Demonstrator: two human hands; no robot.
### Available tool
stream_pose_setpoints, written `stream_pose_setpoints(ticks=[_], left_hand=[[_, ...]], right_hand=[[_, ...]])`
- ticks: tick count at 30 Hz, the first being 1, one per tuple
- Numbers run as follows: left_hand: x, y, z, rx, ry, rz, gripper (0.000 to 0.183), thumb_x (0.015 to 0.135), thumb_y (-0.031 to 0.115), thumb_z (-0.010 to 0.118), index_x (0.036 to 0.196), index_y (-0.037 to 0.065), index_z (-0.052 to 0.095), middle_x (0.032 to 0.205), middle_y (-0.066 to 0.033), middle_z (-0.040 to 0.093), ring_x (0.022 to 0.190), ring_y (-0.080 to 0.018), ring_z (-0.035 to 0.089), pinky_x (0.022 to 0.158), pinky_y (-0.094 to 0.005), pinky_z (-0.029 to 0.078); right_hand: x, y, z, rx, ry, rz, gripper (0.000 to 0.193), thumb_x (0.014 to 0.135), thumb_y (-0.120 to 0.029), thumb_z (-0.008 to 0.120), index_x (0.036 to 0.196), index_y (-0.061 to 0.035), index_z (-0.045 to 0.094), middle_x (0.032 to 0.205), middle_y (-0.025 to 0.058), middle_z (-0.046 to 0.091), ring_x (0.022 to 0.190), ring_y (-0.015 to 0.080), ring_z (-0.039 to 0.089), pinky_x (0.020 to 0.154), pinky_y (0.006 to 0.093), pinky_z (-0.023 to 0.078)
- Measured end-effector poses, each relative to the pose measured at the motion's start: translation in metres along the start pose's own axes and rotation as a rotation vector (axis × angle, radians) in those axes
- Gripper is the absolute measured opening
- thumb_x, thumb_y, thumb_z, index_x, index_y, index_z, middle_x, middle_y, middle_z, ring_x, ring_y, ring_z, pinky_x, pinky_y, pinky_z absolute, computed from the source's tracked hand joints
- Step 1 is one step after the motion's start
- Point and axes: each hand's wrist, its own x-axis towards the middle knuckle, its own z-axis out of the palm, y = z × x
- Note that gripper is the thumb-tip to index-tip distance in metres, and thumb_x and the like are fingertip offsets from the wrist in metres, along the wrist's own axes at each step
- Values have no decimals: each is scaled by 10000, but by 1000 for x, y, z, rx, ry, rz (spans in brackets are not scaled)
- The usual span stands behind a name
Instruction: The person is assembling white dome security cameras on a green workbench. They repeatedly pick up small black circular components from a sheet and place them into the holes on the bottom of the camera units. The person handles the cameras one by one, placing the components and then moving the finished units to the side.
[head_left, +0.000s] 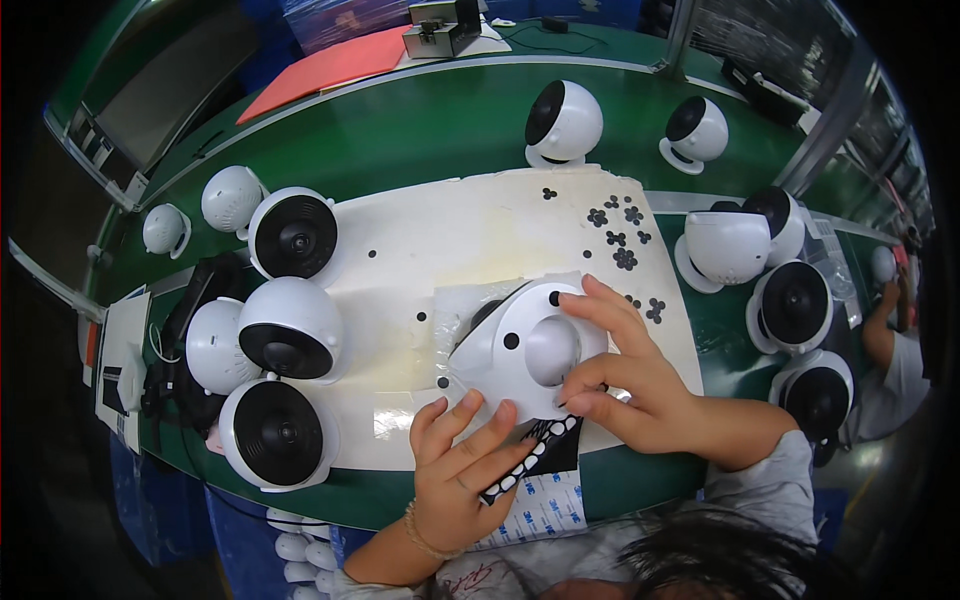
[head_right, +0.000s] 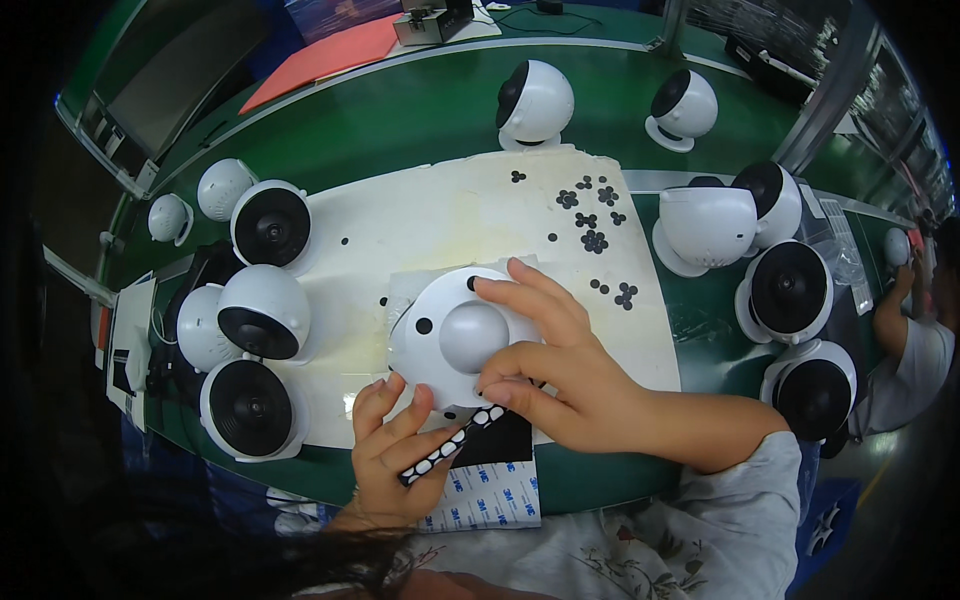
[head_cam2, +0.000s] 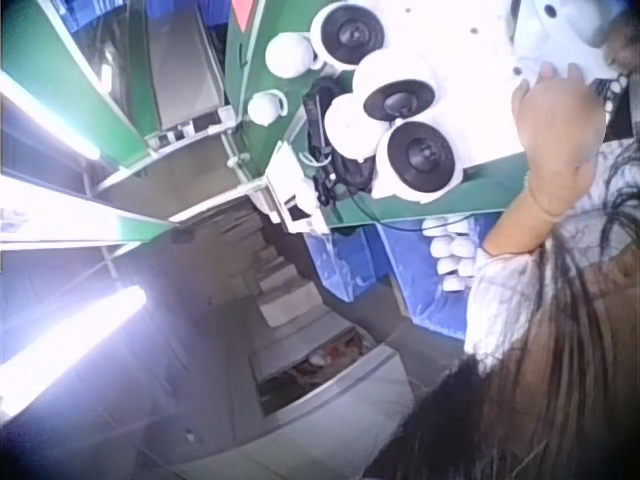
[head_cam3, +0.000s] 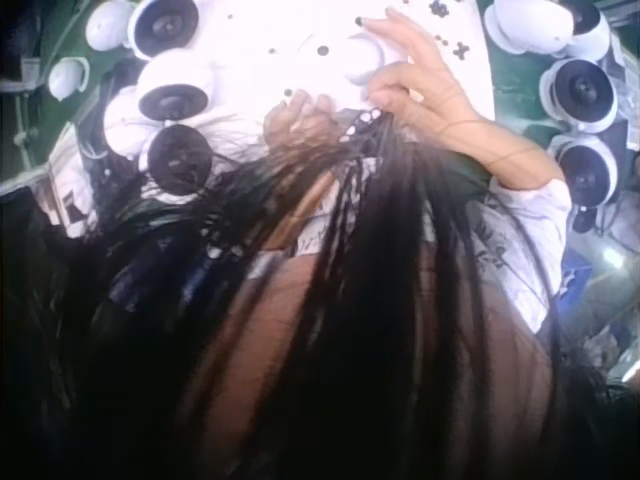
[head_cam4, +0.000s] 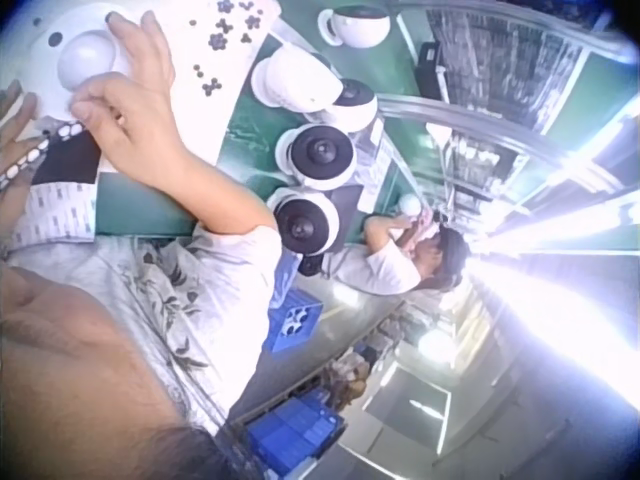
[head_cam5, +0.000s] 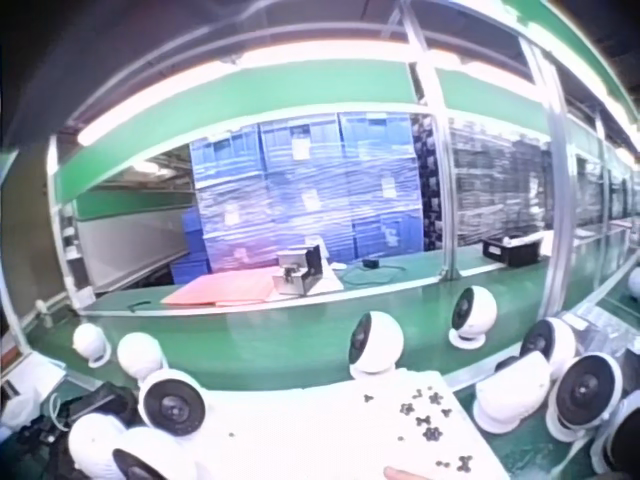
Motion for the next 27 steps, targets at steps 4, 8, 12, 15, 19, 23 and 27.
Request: stream_pose_setpoints(ticks=[4,8,12,15,19,23,27], left_hand=[[-1,-1,2,-32,26,-5,350,587,62,610,918,161,668,1197,-39,539,1200,-240,383,960,-431,244],[-2,-1,2,-29,26,-13,344,593,60,604,915,160,670,1198,-40,538,1202,-238,381,963,-431,241],[-1,0,3,-17,23,-14,337,600,62,602,915,159,672,1197,-40,539,1203,-236,381,966,-432,237],[-1,1,3,-9,27,-29,334,603,64,601,915,160,673,1195,-41,541,1199,-236,385,970,-435,233],[-1,1,4,-13,36,-38,330,601,69,604,911,157,674,1197,-46,541,1194,-240,393,975,-438,227],[-1,1,4,-35,34,-29,325,598,72,605,906,149,674,1199,-56,539,1193,-249,395,980,-440,221],[-1,1,6,-38,44,-31,319,595,73,604,898,142,675,1193,-70,541,1190,-258,397,985,-445,215]], right_hand=[[1,2,1,52,-16,7,49,773,-152,616,795,-112,632,1342,145,323,1285,381,168,1022,448,159],[1,2,3,60,-17,1,50,775,-154,615,799,-115,635,1337,140,335,1285,377,172,1021,450,161],[-1,4,4,18,7,-34,81,767,-187,627,827,-135,643,1315,124,374,1276,364,195,1010,449,156],[-5,7,7,-204,79,-162,119,761,-238,631,853,-164,648,1292,97,410,1257,338,242,991,448,165],[-18,8,10,-635,234,-355,168,743,-305,638,871,-196,651,1252,47,459,1215,300,314,953,440,194],[-18,2,13,-348,256,-190,184,719,-307,660,875,-209,652,1208,8,502,1174,281,364,911,418,233],[-11,8,15,-219,212,-398,176,705,-247,673,860,-168,642,1191,9,515,1166,283,365,870,402,274]])
